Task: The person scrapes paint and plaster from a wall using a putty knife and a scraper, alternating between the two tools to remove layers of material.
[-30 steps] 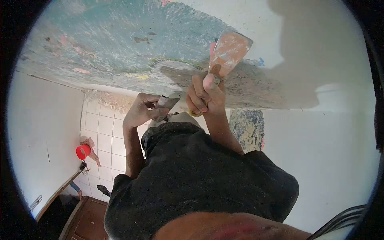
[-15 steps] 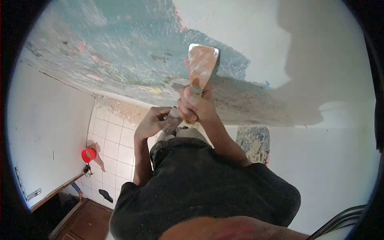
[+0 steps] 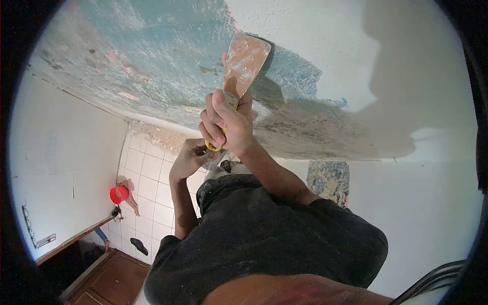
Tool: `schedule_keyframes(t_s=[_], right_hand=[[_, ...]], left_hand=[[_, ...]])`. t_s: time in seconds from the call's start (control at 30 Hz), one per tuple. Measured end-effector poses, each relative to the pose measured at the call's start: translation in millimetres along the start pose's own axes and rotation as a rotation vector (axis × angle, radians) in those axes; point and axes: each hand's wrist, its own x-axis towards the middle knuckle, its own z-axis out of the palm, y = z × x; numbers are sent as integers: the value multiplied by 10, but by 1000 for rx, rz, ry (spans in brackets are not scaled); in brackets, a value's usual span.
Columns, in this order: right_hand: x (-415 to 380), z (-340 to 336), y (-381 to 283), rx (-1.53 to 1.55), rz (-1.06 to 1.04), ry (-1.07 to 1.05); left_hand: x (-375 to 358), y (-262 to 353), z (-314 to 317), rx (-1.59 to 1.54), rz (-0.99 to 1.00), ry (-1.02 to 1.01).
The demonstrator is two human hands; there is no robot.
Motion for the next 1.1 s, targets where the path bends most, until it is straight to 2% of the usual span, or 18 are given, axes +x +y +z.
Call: schedule_keyframes(t_s=[0.2,0.3,0.5,0.63,0.73,0.9,1.0,1.07,1.1], right_hand=[[-8,-21,47,15,34,9],[1,95,-34,0,35,30],[16,113,-47,-5,-3,15],[-1,52,-17,2,43,7],[67,112,-6,21,52,21],[60,51,-6,54,63,-9],[80,173,-83,96,85,12],[-77,-93,33,-142,203,99],[-146,-183,45,-261,255,145]], left_hand=[[-58,-70,-16,-35,-23,11],[-69,-42,1,87,8,-3],[-159,5,69,-9,8,9],[-221,8,78,-25,-9,16],[-204,-127,25,107,-35,12],[-251,15,98,81,36,55],[-293,34,160,108,1,78],[-306,121,105,172,-70,91],[-322,147,81,195,-50,171]])
